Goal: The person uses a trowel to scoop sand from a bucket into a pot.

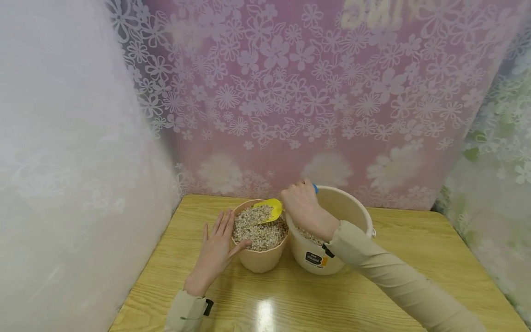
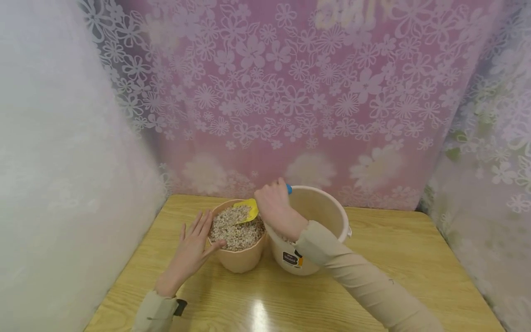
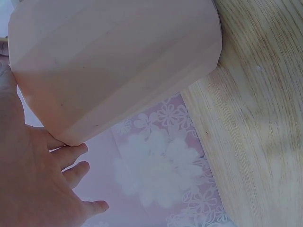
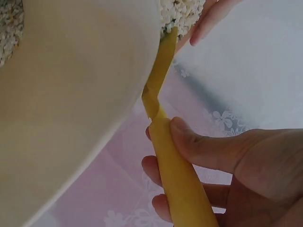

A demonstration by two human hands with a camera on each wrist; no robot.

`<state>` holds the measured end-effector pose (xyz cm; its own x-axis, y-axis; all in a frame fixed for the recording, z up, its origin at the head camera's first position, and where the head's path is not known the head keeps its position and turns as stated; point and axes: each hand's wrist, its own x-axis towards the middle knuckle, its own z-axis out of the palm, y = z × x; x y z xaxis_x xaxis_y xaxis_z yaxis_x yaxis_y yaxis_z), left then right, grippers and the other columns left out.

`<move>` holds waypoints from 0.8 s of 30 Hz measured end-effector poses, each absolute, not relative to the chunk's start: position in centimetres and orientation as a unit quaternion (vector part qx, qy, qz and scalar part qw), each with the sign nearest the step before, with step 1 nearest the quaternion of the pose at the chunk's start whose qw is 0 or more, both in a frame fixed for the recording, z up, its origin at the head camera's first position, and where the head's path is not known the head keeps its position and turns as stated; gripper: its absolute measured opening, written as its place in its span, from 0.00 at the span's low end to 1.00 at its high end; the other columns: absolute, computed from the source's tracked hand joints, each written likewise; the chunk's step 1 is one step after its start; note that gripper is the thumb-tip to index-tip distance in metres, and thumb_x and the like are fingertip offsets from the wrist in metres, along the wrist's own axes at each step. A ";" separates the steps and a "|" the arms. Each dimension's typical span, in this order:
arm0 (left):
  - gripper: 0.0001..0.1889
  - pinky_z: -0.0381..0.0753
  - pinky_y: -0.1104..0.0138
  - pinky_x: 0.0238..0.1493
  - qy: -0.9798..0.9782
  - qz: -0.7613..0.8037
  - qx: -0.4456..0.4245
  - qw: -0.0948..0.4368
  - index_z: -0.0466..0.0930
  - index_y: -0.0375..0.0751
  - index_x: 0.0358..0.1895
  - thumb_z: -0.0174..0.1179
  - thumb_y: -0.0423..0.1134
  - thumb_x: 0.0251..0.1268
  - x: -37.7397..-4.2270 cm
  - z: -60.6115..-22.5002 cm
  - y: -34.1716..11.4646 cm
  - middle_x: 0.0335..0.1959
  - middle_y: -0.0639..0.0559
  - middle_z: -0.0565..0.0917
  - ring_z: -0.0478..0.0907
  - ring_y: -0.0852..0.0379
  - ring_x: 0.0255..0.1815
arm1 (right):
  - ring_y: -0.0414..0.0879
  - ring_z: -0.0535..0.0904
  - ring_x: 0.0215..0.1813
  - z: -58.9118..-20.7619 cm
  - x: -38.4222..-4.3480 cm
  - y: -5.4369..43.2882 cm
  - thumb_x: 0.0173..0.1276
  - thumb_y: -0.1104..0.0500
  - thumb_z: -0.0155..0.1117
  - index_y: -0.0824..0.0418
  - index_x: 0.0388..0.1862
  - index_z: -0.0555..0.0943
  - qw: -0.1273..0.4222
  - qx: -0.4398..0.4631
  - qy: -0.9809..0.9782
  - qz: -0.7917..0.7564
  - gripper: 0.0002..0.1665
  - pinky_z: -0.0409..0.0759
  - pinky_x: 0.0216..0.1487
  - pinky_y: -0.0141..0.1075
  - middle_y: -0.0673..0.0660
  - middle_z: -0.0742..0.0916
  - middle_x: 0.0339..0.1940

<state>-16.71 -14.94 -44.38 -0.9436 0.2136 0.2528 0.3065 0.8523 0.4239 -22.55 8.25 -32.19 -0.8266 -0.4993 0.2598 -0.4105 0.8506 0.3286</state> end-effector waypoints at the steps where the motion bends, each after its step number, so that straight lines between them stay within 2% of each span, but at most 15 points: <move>1: 0.51 0.37 0.34 0.77 -0.957 -0.236 -0.136 0.099 0.47 0.37 0.82 0.58 0.65 0.68 -16.7 -44.4 -14.9 0.83 0.43 0.48 0.44 0.42 0.83 | 0.44 0.48 0.24 -32.0 -22.5 8.3 0.62 0.68 0.66 0.51 0.13 0.53 0.177 0.241 -0.944 -0.139 0.33 0.49 0.34 0.36 0.48 0.58 0.14; 4: 0.51 0.37 0.34 0.77 -0.957 -0.235 -0.138 0.103 0.48 0.36 0.82 0.57 0.65 0.68 -16.8 -44.5 -15.0 0.83 0.43 0.48 0.45 0.42 0.83 | 0.44 0.44 0.26 -31.6 -22.5 8.5 0.61 0.74 0.60 0.52 0.15 0.49 0.205 0.245 -0.934 -0.161 0.33 0.47 0.35 0.36 0.49 0.52 0.16; 8: 0.51 0.38 0.33 0.76 -0.956 -0.234 -0.142 0.106 0.49 0.35 0.81 0.57 0.65 0.68 -16.9 -44.6 -15.0 0.83 0.43 0.49 0.45 0.42 0.83 | 0.45 0.44 0.26 -31.4 -22.5 8.7 0.62 0.75 0.60 0.53 0.14 0.48 0.251 0.248 -0.917 -0.188 0.35 0.47 0.35 0.35 0.50 0.50 0.17; 13: 0.51 0.38 0.33 0.76 -0.956 -0.235 -0.143 0.105 0.49 0.35 0.81 0.58 0.65 0.68 -16.8 -44.6 -15.0 0.83 0.42 0.49 0.45 0.41 0.83 | 0.47 0.52 0.27 -31.6 -23.0 9.0 0.65 0.72 0.61 0.54 0.10 0.54 0.274 0.248 -0.902 -0.226 0.33 0.53 0.38 0.35 0.51 0.59 0.17; 18: 0.51 0.38 0.33 0.76 -0.955 -0.239 -0.141 0.102 0.48 0.35 0.81 0.58 0.65 0.68 -16.8 -44.6 -15.0 0.83 0.43 0.48 0.46 0.41 0.83 | 0.49 0.63 0.32 -31.1 -22.8 9.3 0.67 0.71 0.65 0.56 0.11 0.71 0.301 0.250 -0.890 -0.233 0.26 0.65 0.44 0.35 0.54 0.76 0.24; 21: 0.51 0.37 0.33 0.76 -0.956 -0.239 -0.140 0.101 0.48 0.35 0.81 0.58 0.65 0.68 -16.8 -44.5 -15.0 0.83 0.43 0.48 0.45 0.41 0.83 | 0.51 0.70 0.37 -30.5 -22.6 10.0 0.66 0.70 0.69 0.57 0.20 0.84 0.333 0.254 -0.885 -0.204 0.16 0.70 0.48 0.38 0.56 0.81 0.30; 24: 0.51 0.37 0.33 0.76 -0.956 -0.238 -0.139 0.099 0.48 0.36 0.82 0.58 0.65 0.68 -16.8 -44.5 -15.0 0.83 0.43 0.48 0.45 0.41 0.83 | 0.52 0.74 0.41 -30.1 -22.3 11.0 0.66 0.65 0.71 0.56 0.31 0.89 0.345 0.259 -0.889 -0.149 0.06 0.72 0.51 0.42 0.57 0.83 0.34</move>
<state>-16.78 -14.99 -44.48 -0.9415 0.2188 0.2563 0.3133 0.8483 0.4268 -22.26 11.05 -30.06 -0.6270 -0.5644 0.5370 -0.3579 0.8209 0.4450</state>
